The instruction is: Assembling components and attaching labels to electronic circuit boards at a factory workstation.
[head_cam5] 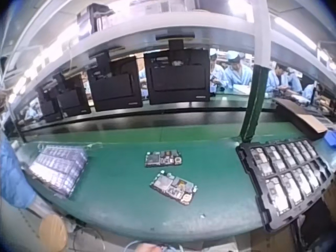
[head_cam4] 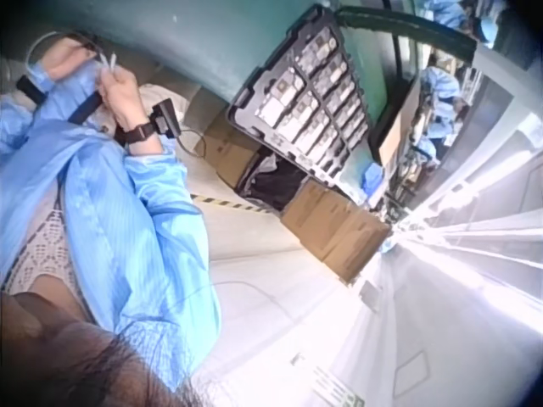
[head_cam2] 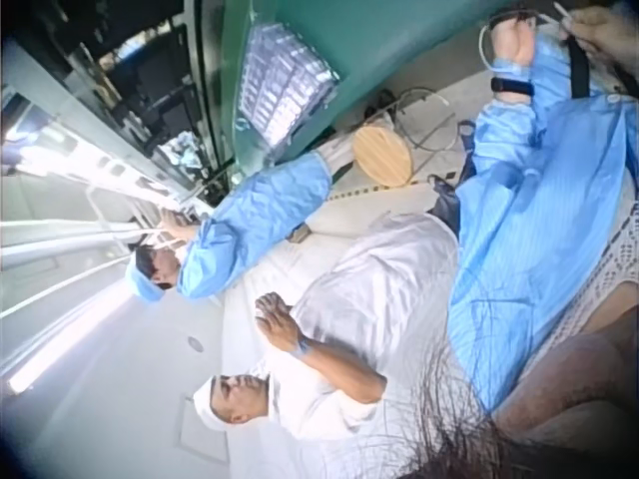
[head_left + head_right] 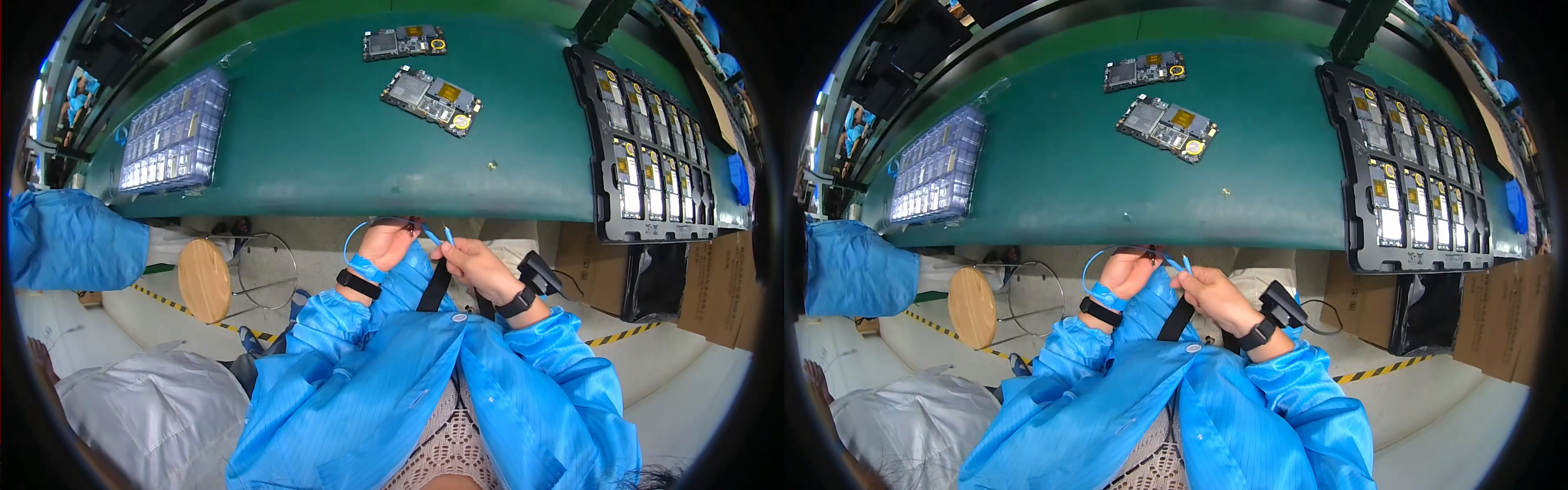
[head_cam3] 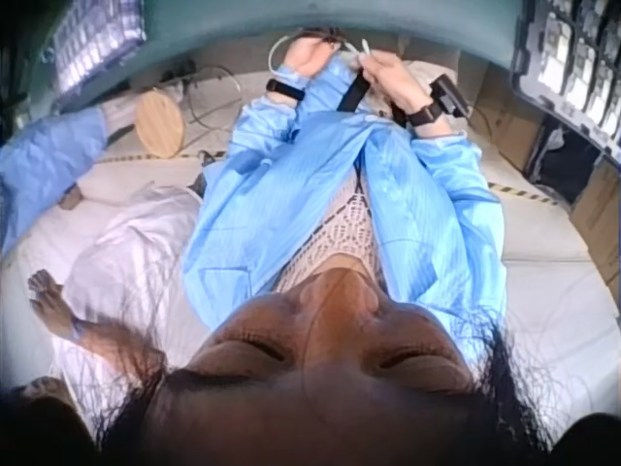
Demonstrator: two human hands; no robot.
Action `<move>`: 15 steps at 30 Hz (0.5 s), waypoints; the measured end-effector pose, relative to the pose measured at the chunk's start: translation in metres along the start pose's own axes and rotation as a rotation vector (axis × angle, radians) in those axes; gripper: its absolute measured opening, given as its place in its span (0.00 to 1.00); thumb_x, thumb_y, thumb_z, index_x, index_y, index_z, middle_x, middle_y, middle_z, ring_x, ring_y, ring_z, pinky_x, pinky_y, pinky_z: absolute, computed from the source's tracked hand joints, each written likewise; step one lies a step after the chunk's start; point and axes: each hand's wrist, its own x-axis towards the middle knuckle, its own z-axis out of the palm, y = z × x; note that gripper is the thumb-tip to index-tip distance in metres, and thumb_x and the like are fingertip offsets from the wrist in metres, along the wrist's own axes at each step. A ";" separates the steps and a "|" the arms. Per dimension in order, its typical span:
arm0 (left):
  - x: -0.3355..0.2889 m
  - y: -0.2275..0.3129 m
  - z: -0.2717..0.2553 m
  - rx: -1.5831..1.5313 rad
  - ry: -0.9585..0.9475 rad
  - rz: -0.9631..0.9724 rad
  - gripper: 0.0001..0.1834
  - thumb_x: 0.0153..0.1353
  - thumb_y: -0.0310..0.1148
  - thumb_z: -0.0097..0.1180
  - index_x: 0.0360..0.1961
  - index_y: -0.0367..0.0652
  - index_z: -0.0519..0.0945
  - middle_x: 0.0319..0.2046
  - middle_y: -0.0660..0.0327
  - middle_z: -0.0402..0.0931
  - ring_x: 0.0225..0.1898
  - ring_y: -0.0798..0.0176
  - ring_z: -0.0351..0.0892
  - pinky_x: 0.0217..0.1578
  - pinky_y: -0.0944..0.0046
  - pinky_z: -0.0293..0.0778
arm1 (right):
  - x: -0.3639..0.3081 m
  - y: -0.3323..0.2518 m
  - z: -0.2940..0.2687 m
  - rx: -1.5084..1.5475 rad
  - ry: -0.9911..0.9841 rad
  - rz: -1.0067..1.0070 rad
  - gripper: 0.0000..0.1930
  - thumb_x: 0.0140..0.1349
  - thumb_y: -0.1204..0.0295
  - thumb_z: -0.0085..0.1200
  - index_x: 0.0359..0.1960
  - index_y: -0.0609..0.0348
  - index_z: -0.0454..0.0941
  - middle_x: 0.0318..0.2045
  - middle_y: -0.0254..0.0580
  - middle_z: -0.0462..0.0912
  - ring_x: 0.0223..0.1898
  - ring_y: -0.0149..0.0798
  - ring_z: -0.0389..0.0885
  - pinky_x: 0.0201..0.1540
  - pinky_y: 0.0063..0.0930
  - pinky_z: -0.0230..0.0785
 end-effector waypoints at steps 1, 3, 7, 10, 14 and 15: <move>0.000 -0.001 0.002 -0.007 0.006 0.025 0.10 0.54 0.23 0.52 0.38 0.40 0.74 0.38 0.59 0.73 0.42 0.60 0.70 0.42 0.60 0.66 | 0.009 0.009 0.002 0.022 0.005 -0.022 0.13 0.66 0.63 0.39 0.33 0.60 0.70 0.16 0.29 0.65 0.15 0.22 0.56 0.17 0.16 0.49; 0.000 -0.004 0.002 -0.015 0.017 0.050 0.08 0.54 0.23 0.52 0.38 0.41 0.74 0.37 0.59 0.73 0.40 0.61 0.70 0.41 0.61 0.66 | 0.020 0.023 0.009 0.046 0.009 -0.040 0.15 0.67 0.62 0.37 0.31 0.60 0.71 0.14 0.28 0.62 0.14 0.22 0.56 0.17 0.16 0.49; -0.003 -0.008 0.009 -0.060 -0.046 0.071 0.07 0.56 0.23 0.51 0.37 0.41 0.74 0.37 0.61 0.73 0.38 0.63 0.70 0.41 0.64 0.66 | 0.025 0.034 0.022 -0.109 0.075 -0.125 0.16 0.67 0.62 0.35 0.30 0.59 0.70 0.12 0.29 0.64 0.14 0.23 0.58 0.16 0.17 0.49; -0.004 -0.010 0.012 -0.093 -0.032 0.101 0.07 0.57 0.23 0.50 0.37 0.41 0.74 0.36 0.61 0.72 0.38 0.64 0.70 0.40 0.64 0.66 | 0.021 0.029 0.029 -0.068 0.102 -0.047 0.15 0.67 0.63 0.35 0.29 0.59 0.70 0.12 0.31 0.66 0.12 0.23 0.59 0.15 0.18 0.51; -0.005 -0.010 0.012 -0.101 -0.014 0.114 0.07 0.57 0.23 0.50 0.37 0.41 0.74 0.36 0.62 0.72 0.38 0.64 0.69 0.41 0.64 0.66 | 0.022 0.035 0.032 -0.012 0.104 -0.068 0.15 0.65 0.63 0.36 0.26 0.58 0.69 0.12 0.33 0.68 0.11 0.25 0.62 0.12 0.19 0.53; -0.005 -0.011 0.012 -0.103 -0.013 0.112 0.07 0.57 0.23 0.50 0.37 0.41 0.74 0.36 0.62 0.72 0.38 0.64 0.69 0.41 0.64 0.66 | 0.022 0.035 0.033 -0.006 0.115 -0.076 0.15 0.65 0.64 0.36 0.26 0.59 0.69 0.12 0.33 0.67 0.11 0.25 0.62 0.12 0.19 0.53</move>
